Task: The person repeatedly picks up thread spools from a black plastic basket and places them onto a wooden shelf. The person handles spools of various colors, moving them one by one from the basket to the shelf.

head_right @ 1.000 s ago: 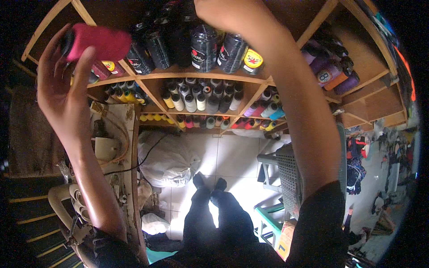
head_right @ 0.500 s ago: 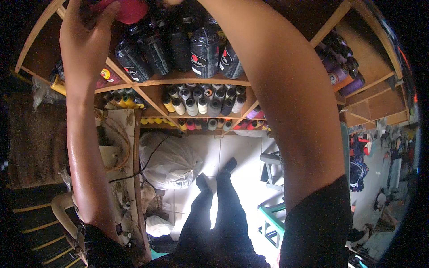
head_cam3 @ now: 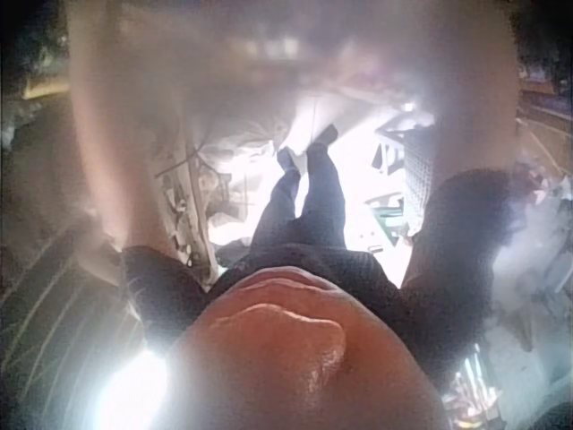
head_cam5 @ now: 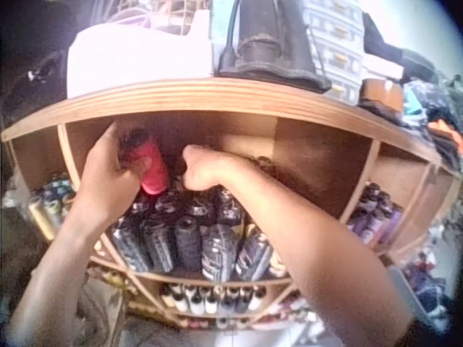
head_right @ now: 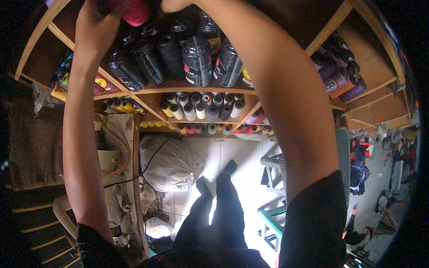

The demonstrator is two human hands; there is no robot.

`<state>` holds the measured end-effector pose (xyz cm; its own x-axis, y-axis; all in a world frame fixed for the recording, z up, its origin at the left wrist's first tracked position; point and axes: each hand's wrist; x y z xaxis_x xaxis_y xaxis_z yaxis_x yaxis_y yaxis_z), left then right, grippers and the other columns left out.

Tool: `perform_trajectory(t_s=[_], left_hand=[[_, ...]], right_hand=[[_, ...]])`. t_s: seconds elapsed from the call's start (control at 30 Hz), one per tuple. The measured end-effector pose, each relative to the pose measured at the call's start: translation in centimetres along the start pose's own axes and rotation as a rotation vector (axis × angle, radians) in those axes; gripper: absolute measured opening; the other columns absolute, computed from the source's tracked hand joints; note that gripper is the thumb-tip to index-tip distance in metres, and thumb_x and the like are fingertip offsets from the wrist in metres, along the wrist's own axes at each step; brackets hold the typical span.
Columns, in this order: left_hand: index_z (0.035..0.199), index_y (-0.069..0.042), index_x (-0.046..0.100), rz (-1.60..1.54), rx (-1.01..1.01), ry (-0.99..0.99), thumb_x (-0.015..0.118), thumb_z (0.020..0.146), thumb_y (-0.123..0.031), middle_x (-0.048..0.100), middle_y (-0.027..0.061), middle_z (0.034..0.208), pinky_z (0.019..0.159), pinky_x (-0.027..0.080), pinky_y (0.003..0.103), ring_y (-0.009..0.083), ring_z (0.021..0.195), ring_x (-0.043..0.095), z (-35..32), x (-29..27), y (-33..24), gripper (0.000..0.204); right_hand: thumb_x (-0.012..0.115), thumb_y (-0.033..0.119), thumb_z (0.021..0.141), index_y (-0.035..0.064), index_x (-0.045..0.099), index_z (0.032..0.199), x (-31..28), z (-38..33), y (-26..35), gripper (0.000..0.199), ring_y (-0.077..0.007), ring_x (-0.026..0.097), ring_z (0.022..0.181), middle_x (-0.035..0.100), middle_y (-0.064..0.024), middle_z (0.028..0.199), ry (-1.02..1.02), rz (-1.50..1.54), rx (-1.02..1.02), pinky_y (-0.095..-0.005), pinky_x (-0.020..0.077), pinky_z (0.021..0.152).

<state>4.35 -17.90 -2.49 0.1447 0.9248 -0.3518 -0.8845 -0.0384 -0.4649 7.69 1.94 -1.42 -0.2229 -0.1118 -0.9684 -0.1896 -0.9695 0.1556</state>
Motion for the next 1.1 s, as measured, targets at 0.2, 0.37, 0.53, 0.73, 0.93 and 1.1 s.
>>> perform_trajectory(t_s=[0.2,0.37,0.53,0.73,0.93,1.1], left_hand=[[0.126,0.006,0.059,0.03,0.058,-0.005,0.062,0.081,0.009,0.069,0.0199,0.12,0.099,0.051,0.036,0.0286,0.114,0.065,1.1,0.5,1.7,0.045],[0.127,0.009,0.059,-0.037,0.018,0.054,0.058,0.078,0.009,0.069,0.0202,0.12,0.1,0.051,0.037,0.0302,0.113,0.066,2.6,1.4,2.6,0.049],[0.124,0.008,0.062,-0.067,-0.113,0.108,0.063,0.078,0.003,0.072,0.0194,0.113,0.096,0.053,0.037,0.0296,0.109,0.068,2.4,3.6,0.6,0.046],[0.125,0.009,0.062,-0.141,-0.15,0.155,0.069,0.084,-0.002,0.072,0.0181,0.118,0.096,0.053,0.036,0.0269,0.11,0.067,4.4,2.7,0.9,0.042],[0.122,0.009,0.062,-0.164,-0.076,0.2,0.068,0.089,-0.002,0.072,0.0178,0.117,0.097,0.052,0.036,0.026,0.11,0.067,3.5,5.3,2.3,0.036],[0.121,0.005,0.065,0.024,-0.07,0.554,0.066,0.084,-0.005,0.075,0.0186,0.103,0.083,0.056,0.038,0.0284,0.095,0.071,4.1,4.8,5.2,0.038]], right_hand=[[0.067,0.029,0.088,-0.0034,0.06,0.134,-4.5,-3.5,2.4,0.057,-0.0361,0.067,0.116,0.069,-0.0279,0.124,-0.019,0.303,0.15,-0.0425,0.0524,0.097],[0.066,0.048,0.095,0.0,0.057,0.14,-3.4,-4.3,-0.8,0.067,-0.0369,0.067,0.111,0.07,-0.0201,0.126,-0.51,0.361,0.22,-0.0452,0.0514,0.097],[0.061,0.05,0.097,-0.004,0.066,0.12,-4.3,-9.0,-2.2,0.059,-0.0261,0.071,0.091,0.071,-0.0163,0.102,-0.633,1.005,0.312,-0.0332,0.055,0.078],[0.053,0.037,0.097,-0.0016,0.066,0.103,-4.0,-13.5,-1.3,0.041,-0.0236,0.068,0.084,0.071,-0.0145,0.094,-0.758,1.139,0.385,-0.0335,0.0523,0.07],[0.054,0.03,0.099,-0.0051,0.062,0.103,-3.1,-18.6,-0.5,0.036,-0.0235,0.066,0.091,0.07,-0.0146,0.101,-0.926,0.393,0.351,-0.0328,0.0509,0.078],[0.059,0.017,0.101,-0.0065,0.057,0.119,-3.8,-20.8,1.8,0.029,-0.0191,0.064,0.102,0.067,-0.011,0.107,-0.762,0.907,0.425,-0.0319,0.0505,0.089]])
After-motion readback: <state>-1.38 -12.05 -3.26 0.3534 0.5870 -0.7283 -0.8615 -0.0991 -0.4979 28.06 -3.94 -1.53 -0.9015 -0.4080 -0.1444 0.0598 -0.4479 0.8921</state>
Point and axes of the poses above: each hand's wrist, its own z-axis towards the middle knuckle, its own x-axis out of the palm, y = z × x
